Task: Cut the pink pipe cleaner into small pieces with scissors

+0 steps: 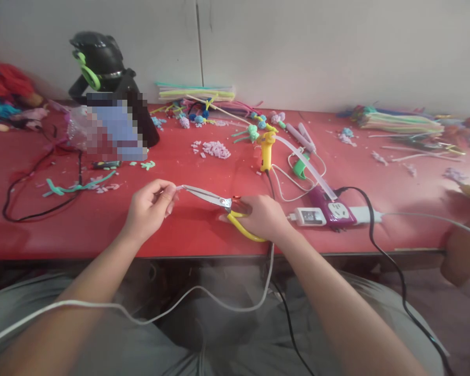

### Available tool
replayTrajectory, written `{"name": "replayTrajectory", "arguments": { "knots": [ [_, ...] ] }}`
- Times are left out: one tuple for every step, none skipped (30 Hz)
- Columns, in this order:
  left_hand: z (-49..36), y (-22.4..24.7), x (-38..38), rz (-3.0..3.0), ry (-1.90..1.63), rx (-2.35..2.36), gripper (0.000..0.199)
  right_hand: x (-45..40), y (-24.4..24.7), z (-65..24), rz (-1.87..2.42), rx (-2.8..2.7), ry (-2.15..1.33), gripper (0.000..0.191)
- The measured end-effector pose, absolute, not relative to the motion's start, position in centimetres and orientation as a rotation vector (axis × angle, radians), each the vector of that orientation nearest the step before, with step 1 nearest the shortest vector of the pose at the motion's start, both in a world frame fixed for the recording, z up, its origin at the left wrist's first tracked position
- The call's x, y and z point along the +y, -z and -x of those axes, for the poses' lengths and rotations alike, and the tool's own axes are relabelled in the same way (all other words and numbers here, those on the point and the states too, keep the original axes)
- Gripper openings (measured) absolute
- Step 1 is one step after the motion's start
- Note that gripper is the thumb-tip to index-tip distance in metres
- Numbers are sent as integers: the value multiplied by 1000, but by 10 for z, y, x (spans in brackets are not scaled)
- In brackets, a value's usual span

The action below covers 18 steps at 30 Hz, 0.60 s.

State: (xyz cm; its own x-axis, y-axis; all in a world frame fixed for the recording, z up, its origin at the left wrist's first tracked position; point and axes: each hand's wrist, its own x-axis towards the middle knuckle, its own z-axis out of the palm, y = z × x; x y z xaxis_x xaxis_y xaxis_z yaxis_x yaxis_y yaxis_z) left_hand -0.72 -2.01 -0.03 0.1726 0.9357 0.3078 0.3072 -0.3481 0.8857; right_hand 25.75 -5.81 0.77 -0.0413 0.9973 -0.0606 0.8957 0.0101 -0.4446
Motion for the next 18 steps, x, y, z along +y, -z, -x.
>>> {"name": "replayTrajectory", "arguments": {
  "knots": [
    [7,0,-20,-1776,-1183,1183,29,-58,-8,-257,1959,-2021,-534,65],
    [7,0,-20,-1776,-1186,1185,29,-58,-9,-257,1958,-2020,-530,65],
    [7,0,-20,-1776,-1187,1187,30,-58,-10,-257,1958,-2021,-530,65],
    [7,0,-20,-1777,-1187,1188,30,-58,-11,-256,1958,-2022,-532,65],
    [7,0,-20,-1778,-1188,1189,30,-58,-11,-256,1957,-2023,-537,66],
    [7,0,-20,-1778,-1188,1190,30,-58,-11,-256,1956,-2024,-543,66],
    [7,0,-20,-1778,-1189,1191,30,-58,-12,-256,1952,-2026,-548,66],
    [8,0,-20,-1776,-1190,1192,29,-58,-12,-256,1947,-2026,-551,66],
    [8,0,-20,-1773,-1192,1192,29,-58,-12,-256,1943,-2026,-552,66],
    [8,0,-20,-1768,-1193,1193,29,-58,-12,-256,1942,-2025,-551,66],
    [8,0,-20,-1761,-1194,1196,29,-58,-11,-256,1942,-2025,-547,67],
    [7,0,-20,-1751,-1198,1202,29,-58,-11,-256,1942,-2026,-541,67],
    [7,0,-20,-1739,-1199,1208,29,-58,-11,-256,1942,-2029,-537,67],
    [7,0,-21,-1725,-1200,1215,29,-58,-11,-256,1943,-2032,-533,67],
    [6,0,-21,-1713,-1200,1220,29,-58,-11,-256,1942,-2036,-530,67],
    [6,0,-21,-1703,-1198,1223,29,-58,-11,-256,1941,-2039,-529,67],
    [6,0,-21,-1696,-1197,1224,29,-58,-11,-256,1942,-2040,-529,67],
    [6,0,-21,-1693,-1194,1225,29,-58,-11,-256,1943,-2040,-532,67]
  ]
}}
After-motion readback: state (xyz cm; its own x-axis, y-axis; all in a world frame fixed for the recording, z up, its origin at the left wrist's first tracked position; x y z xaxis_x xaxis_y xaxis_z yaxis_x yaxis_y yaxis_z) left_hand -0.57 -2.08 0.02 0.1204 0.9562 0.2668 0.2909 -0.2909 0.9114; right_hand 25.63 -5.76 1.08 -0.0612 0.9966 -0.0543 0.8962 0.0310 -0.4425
